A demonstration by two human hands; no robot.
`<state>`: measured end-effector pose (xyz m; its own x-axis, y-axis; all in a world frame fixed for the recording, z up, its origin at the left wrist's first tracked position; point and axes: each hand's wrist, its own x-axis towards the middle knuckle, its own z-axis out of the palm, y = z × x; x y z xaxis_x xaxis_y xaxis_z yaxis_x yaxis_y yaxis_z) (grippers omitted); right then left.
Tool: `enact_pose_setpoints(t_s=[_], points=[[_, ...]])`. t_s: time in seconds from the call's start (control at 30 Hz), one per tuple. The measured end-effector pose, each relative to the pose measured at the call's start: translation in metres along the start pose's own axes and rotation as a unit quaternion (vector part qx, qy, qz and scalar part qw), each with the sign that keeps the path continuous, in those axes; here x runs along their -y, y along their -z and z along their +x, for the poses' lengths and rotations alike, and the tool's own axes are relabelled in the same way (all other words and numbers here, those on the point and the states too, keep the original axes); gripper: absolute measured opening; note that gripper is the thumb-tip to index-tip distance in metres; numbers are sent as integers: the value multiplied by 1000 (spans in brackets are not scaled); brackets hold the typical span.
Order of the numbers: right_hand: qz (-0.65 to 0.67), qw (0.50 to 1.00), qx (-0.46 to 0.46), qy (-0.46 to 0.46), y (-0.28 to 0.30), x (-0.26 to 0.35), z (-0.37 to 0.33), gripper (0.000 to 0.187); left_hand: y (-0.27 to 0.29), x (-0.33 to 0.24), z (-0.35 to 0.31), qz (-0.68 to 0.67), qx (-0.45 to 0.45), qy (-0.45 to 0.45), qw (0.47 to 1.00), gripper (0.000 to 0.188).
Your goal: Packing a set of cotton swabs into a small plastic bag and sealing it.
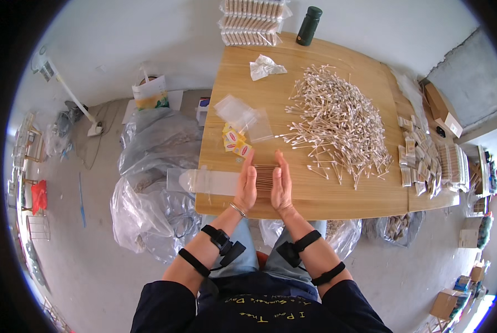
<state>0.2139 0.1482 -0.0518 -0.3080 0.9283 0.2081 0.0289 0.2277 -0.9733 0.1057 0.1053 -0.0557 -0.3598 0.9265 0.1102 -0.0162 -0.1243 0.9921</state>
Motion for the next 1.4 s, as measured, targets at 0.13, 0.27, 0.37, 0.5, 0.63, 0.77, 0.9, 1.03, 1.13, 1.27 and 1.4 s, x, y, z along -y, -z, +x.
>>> enact_pose_setpoints(t_s=[0.13,0.27,0.37,0.5,0.63,0.77,0.9,1.03,1.13,1.27,1.4], points=[[-1,1000,3,5,0,-1,3,55,4,1,5,-84,-10,-30,996,67],[-6,1000,10,3,4,-3,-1,55,6,-2,10,-106,-59,-7,993,68],[-2,1000,19,7,3,0,2,56,8,15,9,-80,-1,-7,997,67],[-1,1000,21,8,6,-2,5,56,4,8,8,-118,-7,-5,993,72],[-175,982,18,67,19,9,5,62,4,-5,3,-172,-11,11,985,74],[-511,822,234,90,18,33,-18,78,9,-12,1,-170,-3,28,985,73],[-546,788,264,106,17,34,-26,86,10,-10,1,-139,7,5,990,74],[-500,817,275,88,18,32,-19,80,13,-7,3,-138,-16,-15,990,76],[-319,926,183,81,21,18,-8,66,6,-10,3,-156,-26,-13,987,76],[-87,994,62,28,2,10,-5,55,10,1,0,-130,-4,-13,991,75],[-76,995,38,44,0,3,-6,48,12,-5,0,-138,-8,-22,990,74]])
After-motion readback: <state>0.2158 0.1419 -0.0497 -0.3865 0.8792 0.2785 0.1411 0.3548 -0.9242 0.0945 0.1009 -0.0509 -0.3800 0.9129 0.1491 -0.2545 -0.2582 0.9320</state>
